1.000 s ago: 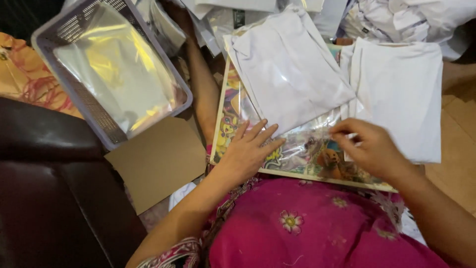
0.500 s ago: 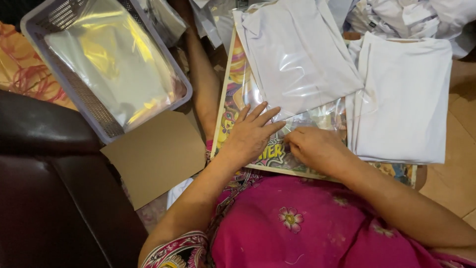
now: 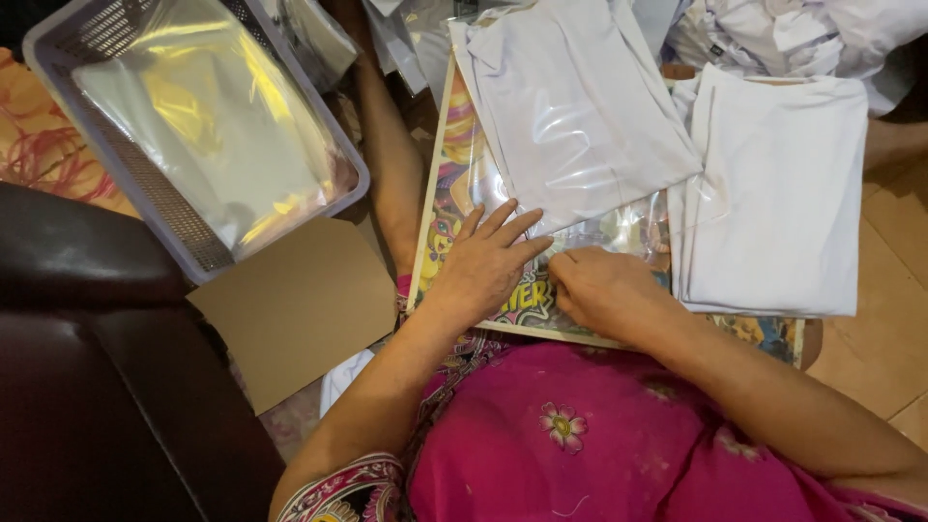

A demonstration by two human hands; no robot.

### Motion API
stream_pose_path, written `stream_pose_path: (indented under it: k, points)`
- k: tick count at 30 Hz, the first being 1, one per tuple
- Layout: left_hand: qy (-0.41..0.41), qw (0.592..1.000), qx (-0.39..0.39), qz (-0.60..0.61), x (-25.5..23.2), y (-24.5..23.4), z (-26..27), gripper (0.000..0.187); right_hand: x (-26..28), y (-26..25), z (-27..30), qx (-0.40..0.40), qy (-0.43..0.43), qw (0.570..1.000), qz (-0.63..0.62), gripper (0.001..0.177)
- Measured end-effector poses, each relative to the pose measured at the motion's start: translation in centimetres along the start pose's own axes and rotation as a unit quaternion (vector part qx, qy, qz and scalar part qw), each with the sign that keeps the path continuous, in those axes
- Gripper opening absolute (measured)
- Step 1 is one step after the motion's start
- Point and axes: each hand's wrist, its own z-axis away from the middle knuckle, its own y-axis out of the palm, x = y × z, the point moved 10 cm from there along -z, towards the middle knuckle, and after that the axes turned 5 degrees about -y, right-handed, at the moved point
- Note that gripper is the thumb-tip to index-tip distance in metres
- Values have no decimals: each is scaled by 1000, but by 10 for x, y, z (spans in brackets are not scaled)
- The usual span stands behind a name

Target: Folding white t-shirts and placing them into plastic bags for packaging

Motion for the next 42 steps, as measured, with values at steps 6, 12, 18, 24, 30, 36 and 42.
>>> stream_pose_path:
  k: [6, 12, 18, 24, 30, 36, 42]
  points:
    - [10, 1000, -19, -3, -2, -6, 0, 40, 1, -23, 29, 77, 16, 997, -24, 25]
    - [10, 1000, 10, 12, -4, -36, 14, 28, -62, 15, 144, 302, 153, 938, -70, 14]
    - [42, 998, 56, 4, -4, -69, 50, 37, -149, 143, 330, 495, 184, 849, 33, 31]
    - [74, 980, 184, -16, -6, -33, 95, 85, -114, 50, 235, 324, 275, 903, -57, 34]
    - [88, 992, 68, -68, -7, -36, 99, 45, -28, -21, 139, -149, -189, 970, -12, 56]
    - [56, 998, -20, 36, 4, -45, 105, 32, -26, -35, 129, -286, -193, 936, -70, 19]
    - [-113, 965, 71, 225, 31, -50, 87, 27, -82, -1, 127, -214, 63, 897, -382, 24]
